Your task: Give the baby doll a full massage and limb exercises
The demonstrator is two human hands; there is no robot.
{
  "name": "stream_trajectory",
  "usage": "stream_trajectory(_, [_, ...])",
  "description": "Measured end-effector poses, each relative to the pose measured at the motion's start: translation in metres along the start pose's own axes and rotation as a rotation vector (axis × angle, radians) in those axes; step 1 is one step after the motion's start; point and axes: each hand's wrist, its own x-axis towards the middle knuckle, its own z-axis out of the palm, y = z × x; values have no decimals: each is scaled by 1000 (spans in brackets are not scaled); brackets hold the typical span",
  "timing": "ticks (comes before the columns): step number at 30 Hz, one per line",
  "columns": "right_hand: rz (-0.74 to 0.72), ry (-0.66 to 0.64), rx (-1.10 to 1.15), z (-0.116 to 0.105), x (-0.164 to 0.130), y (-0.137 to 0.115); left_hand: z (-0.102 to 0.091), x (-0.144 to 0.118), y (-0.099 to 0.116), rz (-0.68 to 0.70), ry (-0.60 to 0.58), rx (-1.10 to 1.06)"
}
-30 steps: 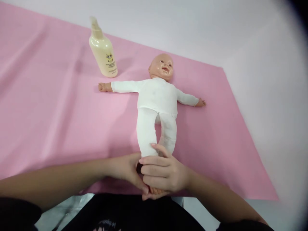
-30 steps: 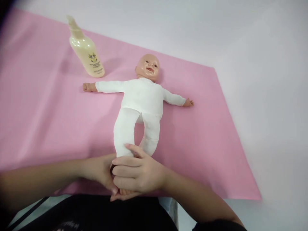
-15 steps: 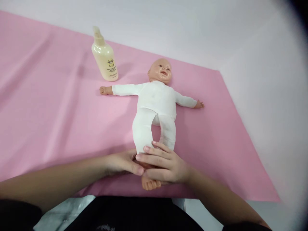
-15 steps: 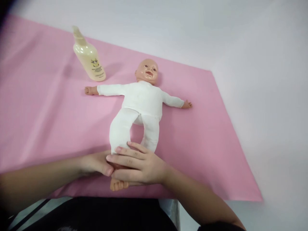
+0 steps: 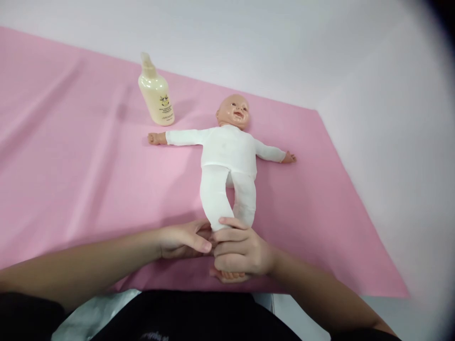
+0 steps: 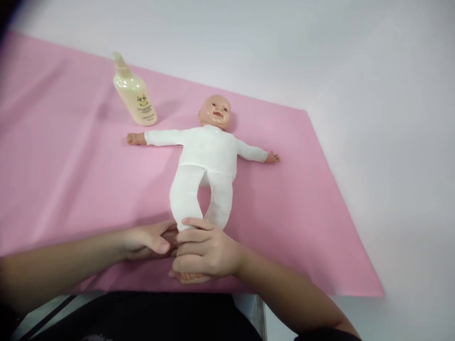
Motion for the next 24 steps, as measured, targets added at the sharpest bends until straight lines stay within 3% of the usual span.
stream_trajectory(9, [-123,82,25,0,1,1,-5,-2,2,0,62,138])
stream_trajectory(24, [-173,65,-138,-7,2,1,3,-3,13,72,-19,230])
